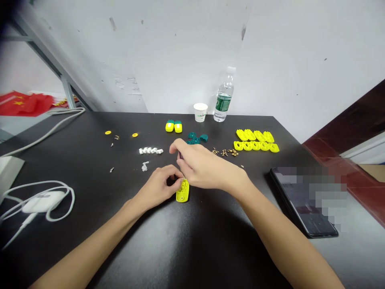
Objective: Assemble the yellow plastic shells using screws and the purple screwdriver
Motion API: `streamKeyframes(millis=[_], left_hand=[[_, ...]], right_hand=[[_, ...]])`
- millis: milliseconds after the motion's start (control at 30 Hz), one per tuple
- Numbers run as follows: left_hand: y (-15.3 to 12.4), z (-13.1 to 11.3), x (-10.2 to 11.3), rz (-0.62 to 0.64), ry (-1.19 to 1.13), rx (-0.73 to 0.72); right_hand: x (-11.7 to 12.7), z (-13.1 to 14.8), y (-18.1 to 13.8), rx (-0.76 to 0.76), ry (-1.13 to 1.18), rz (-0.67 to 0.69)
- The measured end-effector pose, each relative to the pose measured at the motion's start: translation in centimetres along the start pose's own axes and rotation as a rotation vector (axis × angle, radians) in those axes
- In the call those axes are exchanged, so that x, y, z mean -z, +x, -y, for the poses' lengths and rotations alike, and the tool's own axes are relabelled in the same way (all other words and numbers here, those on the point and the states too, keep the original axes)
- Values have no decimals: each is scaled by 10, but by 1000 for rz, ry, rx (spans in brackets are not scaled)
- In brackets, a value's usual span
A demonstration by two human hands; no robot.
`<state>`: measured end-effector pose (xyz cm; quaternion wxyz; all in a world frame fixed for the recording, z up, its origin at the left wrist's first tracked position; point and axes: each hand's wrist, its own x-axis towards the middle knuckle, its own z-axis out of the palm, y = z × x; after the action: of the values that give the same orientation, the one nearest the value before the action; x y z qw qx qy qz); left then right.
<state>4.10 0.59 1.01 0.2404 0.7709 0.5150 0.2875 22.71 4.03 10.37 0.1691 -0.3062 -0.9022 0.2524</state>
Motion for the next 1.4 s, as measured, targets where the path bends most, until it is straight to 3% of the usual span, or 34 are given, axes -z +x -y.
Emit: streamKeyframes(millis=[300,800,1067,1200,1400], left_hand=[[0,3,0,22,23,-57],[-2,10,10,67,12,-123],[-20,-7,6,25,218,-86],[-19,3,1,41,223,-155],[-16,15,-1,-36,203,-234]], right_hand=[[2,-6,1,79,-135,-87],[3,-1,-3,4,-61,1],[4,1,-3,-11,-80,-20],[3,0,-3,-8,-85,-24],[1,-2,-1,32,-120,-55]])
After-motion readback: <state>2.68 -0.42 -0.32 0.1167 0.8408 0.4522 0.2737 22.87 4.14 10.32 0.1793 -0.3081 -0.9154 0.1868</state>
